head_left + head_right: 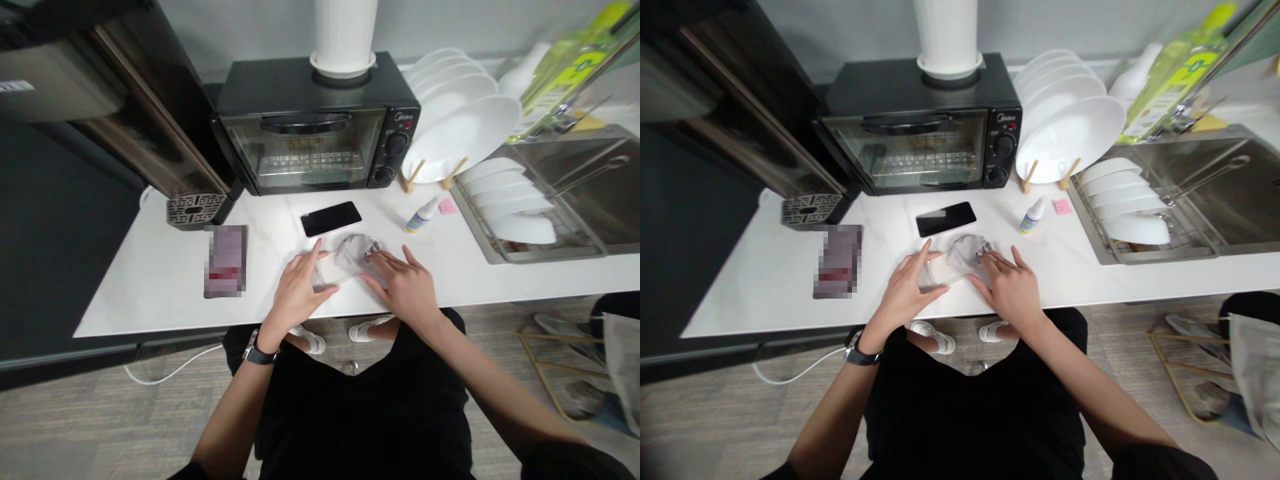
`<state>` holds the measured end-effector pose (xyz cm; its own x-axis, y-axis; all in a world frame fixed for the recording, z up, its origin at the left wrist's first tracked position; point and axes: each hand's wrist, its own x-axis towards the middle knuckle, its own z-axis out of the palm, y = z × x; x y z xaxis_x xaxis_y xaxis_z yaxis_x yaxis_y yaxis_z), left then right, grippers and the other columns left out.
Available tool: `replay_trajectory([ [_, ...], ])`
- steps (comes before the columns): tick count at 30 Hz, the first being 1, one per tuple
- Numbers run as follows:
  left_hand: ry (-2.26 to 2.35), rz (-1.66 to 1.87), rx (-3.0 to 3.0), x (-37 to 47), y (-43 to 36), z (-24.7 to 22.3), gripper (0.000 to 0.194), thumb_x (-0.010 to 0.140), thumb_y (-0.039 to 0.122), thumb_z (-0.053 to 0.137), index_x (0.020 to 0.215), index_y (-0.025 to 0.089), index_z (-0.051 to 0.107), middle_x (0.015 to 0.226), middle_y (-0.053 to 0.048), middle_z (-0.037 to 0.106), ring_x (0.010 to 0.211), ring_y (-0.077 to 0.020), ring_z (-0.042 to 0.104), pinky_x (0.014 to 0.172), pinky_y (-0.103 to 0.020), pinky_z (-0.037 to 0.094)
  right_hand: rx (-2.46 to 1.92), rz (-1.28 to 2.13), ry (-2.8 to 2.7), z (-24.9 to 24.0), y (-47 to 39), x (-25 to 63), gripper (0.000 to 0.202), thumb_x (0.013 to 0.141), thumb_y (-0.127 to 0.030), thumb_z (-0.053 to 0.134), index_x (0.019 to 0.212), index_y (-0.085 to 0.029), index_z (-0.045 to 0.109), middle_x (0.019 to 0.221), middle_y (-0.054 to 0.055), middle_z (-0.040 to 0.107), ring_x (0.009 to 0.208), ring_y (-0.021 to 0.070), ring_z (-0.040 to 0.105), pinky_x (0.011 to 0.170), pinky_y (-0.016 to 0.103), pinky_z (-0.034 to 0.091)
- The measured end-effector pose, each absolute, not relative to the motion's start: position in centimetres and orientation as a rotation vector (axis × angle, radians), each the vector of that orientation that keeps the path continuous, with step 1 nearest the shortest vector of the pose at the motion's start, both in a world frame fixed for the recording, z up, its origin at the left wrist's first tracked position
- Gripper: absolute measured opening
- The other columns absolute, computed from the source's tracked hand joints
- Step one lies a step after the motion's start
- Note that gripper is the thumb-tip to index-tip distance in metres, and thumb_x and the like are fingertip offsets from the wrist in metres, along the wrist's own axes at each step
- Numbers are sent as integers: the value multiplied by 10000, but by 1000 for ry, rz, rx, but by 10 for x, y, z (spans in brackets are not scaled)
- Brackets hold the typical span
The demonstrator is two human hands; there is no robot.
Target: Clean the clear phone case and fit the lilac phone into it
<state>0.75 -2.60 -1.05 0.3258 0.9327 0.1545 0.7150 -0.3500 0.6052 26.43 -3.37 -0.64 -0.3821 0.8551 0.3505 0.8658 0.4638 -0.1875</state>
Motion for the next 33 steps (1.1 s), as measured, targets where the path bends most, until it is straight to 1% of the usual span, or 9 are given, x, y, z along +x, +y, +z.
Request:
replay_trajectory([
  [2,1452,678,2163,7,-26,-10,1128,899,349,841,1746,343,96,1541,-59,653,1375,-319,567,1187,-510,442,-1453,-28,-2336,-8,-28,262,561,1114,-549,475,1376,-96,676,1364,229,759,1358,363,689,1253,592,429],
  [6,1444,687,2170,7,-24,-13,1113,912,376,828,1747,339,93,1536,-57,654,1382,-312,563,1202,-497,432,-1345,104,-2384,-12,-21,240,617,1105,-555,485,1447,-60,622,1476,245,689,1463,368,600,1218,539,491],
  [9,1454,682,2180,6,-23,-15,1096,912,406,817,1749,303,116,1498,-95,663,1353,-330,578,1169,-499,460,-1186,253,-2415,-12,-24,217,622,1090,-581,514,1471,-100,619,1484,209,693,1414,336,643,1231,512,494],
  [14,1511,639,2184,6,-23,-15,1065,910,299,772,1753,279,122,1482,-131,636,1318,-342,584,1125,-494,490,-994,404,-2457,-6,-39,207,628,1060,-628,560,1419,-123,657,1414,189,736,1334,313,701,1237,508,490],
  [18,1523,636,2195,7,-23,-16,1102,900,367,817,1753,279,123,1509,-142,610,1329,-350,580,1131,-502,489,-1027,361,-2479,-2,-46,226,544,1075,-591,560,1394,-168,685,1369,148,770,1335,299,706,1230,515,496],
  [22,1537,633,2192,7,-23,-16,1156,866,441,867,1749,271,140,1469,-139,634,1308,-350,598,1123,-503,499,-1134,243,-2488,-1,-48,244,494,1089,-538,565,1398,-178,698,1382,139,772,1354,302,700,1228,520,500],
  [25,1536,642,2179,7,-24,-15,1142,873,431,862,1747,291,140,1472,-126,650,1320,-345,602,1121,-499,501,-1254,126,-2444,-3,-43,255,490,1101,-523,547,1366,-147,714,1358,150,782,1333,319,714,1238,535,486],
  [29,1469,663,2175,7,-24,-12,1157,892,369,846,1748,336,69,1516,-68,665,1368,-319,582,1181,-507,455,-1430,8,-2349,-7,-29,265,505,1115,-510,513,1376,-118,697,1341,172,785,1273,345,745,1245,585,463],
  [33,1449,676,2172,7,-23,-12,1163,890,347,844,1747,353,58,1549,-42,652,1389,-313,570,1201,-505,437,-1411,81,-2314,-13,-14,248,524,1123,-520,474,1405,-124,670,1432,180,736,1366,325,687,1228,513,500],
])
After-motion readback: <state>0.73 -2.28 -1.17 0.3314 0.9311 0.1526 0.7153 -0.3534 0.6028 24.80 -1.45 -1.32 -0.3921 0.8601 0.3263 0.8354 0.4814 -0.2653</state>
